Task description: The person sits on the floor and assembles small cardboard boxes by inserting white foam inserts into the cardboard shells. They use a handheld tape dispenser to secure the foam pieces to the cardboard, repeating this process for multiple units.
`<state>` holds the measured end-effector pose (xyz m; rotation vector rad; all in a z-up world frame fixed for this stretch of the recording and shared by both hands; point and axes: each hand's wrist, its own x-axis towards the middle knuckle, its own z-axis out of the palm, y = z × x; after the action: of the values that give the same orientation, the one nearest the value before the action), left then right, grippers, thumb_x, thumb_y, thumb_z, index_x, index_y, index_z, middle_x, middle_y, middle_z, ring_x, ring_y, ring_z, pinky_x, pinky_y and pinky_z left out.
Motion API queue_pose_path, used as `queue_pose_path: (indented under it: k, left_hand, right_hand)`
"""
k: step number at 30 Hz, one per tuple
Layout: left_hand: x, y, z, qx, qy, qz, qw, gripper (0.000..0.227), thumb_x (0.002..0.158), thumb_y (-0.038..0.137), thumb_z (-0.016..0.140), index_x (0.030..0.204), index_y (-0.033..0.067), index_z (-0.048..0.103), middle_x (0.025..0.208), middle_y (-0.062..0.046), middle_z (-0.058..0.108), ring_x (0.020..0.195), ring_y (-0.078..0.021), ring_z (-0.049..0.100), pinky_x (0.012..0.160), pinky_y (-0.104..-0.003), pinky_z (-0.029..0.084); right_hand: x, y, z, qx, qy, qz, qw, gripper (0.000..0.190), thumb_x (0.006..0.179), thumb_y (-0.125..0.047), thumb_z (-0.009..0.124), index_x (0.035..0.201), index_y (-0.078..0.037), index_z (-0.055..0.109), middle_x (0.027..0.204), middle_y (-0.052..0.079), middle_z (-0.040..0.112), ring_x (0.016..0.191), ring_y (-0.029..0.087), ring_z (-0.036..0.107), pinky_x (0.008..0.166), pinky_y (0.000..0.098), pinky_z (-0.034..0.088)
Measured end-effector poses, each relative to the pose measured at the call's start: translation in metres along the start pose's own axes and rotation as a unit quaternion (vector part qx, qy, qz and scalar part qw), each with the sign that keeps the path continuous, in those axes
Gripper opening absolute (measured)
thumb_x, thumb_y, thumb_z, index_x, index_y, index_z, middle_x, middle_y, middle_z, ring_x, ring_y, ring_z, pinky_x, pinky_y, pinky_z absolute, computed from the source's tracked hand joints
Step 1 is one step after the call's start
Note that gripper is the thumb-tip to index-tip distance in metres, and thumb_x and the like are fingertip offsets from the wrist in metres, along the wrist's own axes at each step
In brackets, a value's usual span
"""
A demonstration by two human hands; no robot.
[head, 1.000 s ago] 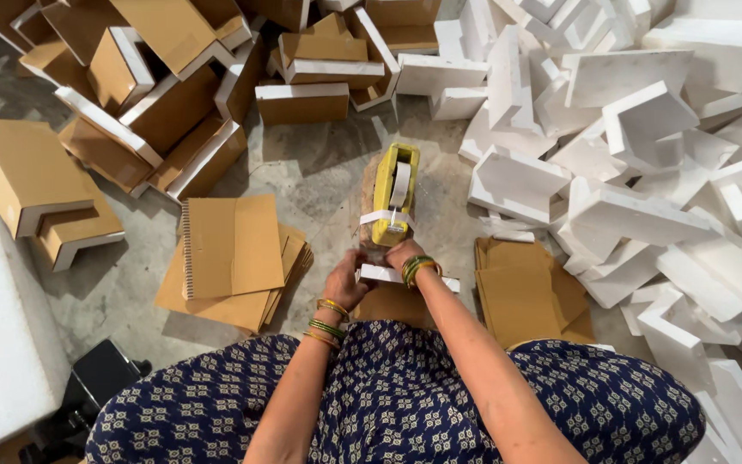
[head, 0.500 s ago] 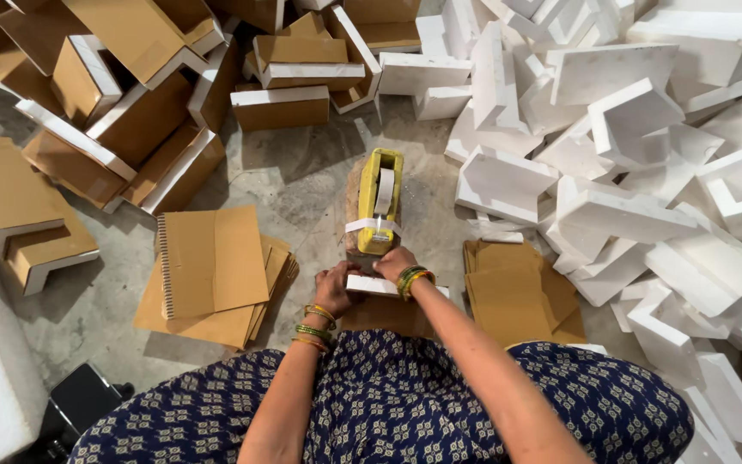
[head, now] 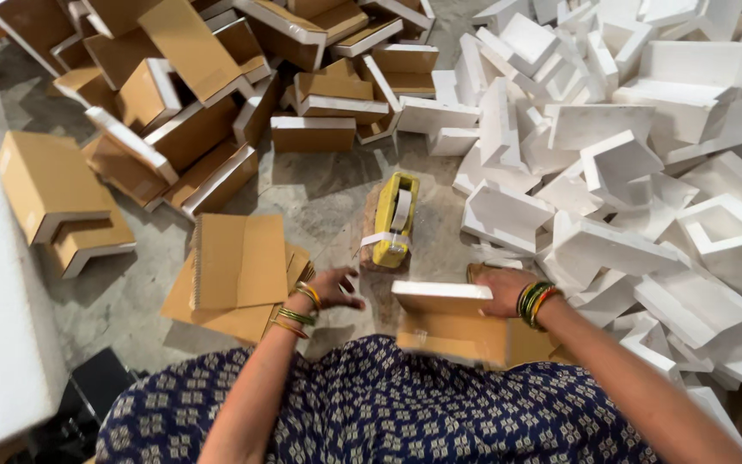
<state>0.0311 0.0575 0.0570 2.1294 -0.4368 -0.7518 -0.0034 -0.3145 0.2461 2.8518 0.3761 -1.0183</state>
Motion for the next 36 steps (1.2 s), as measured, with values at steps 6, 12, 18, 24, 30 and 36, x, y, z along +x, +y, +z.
queue_pose_path:
  k: [6,12,18,24,30,36]
  left_hand:
    - [-0.036,-0.057,-0.022,0.014,0.184,-0.027,0.982,0.057,0.074,0.034,0.082,0.123,0.0119,0.066,0.099,-0.010,0.078,0.095,-0.0267,0.075,0.085,-0.040,0.060]
    - [-0.089,-0.042,-0.044,0.206,0.411,-0.166,0.873,0.055,0.086,0.039,0.077,0.136,0.0207,0.061,0.136,-0.012,0.065,0.127,-0.0338,0.060,0.107,-0.050,0.048]
    - [-0.105,0.011,-0.059,0.146,0.173,-0.398,0.889,0.128,0.067,0.073,0.084,0.161,0.0183,0.016,0.164,-0.028,0.017,0.151,-0.0519,0.013,0.113,-0.068,0.024]
    - [-0.080,-0.025,-0.040,0.350,0.160,-0.367,0.847,0.125,0.069,0.074,0.079,0.161,0.0077,0.024,0.159,-0.026,0.034,0.144,-0.0432,0.038,0.118,-0.053,0.033]
    - [-0.076,-0.047,-0.046,0.298,0.261,-0.299,0.868,0.074,0.098,0.049,0.058,0.152,0.0016,0.041,0.125,-0.024,0.066,0.108,-0.0366,0.069,0.090,-0.046,0.054]
    - [-0.101,-0.010,-0.090,0.073,0.542,-0.081,0.833,0.019,0.107,0.022,0.062,0.113,0.0077,0.073,0.097,-0.014,0.073,0.086,-0.0304,0.071,0.077,-0.043,0.055]
  right_hand:
    - [0.091,0.013,-0.054,-0.078,-0.068,0.019,0.994,0.032,0.083,-0.033,0.075,0.092,-0.002,0.071,0.097,0.013,0.076,0.082,0.022,0.073,0.077,0.0402,0.061]
    - [0.047,0.025,-0.268,0.403,0.389,-0.239,0.793,0.022,0.106,-0.019,0.057,0.101,0.002,0.062,0.100,0.012,0.071,0.083,0.017,0.071,0.078,0.0370,0.061]
    - [-0.035,0.000,-0.196,0.369,0.326,-0.269,0.828,0.031,0.113,-0.022,0.042,0.131,-0.003,0.058,0.096,0.005,0.076,0.078,0.013,0.074,0.065,0.0315,0.061]
    - [0.062,0.103,0.046,0.040,0.081,0.026,0.996,0.051,0.089,-0.048,0.073,0.125,-0.013,0.068,0.116,0.019,0.073,0.112,0.036,0.068,0.098,0.0450,0.053]
    - [0.080,0.139,0.147,0.071,-0.006,0.230,0.971,0.043,0.092,-0.042,0.065,0.127,-0.018,0.073,0.137,0.014,0.068,0.126,0.033,0.064,0.108,0.0434,0.051]
    - [0.106,0.178,0.126,-0.063,0.442,0.212,0.869,0.053,0.100,-0.015,0.059,0.152,-0.021,0.054,0.159,0.016,0.045,0.144,0.039,0.044,0.123,0.0570,0.030]
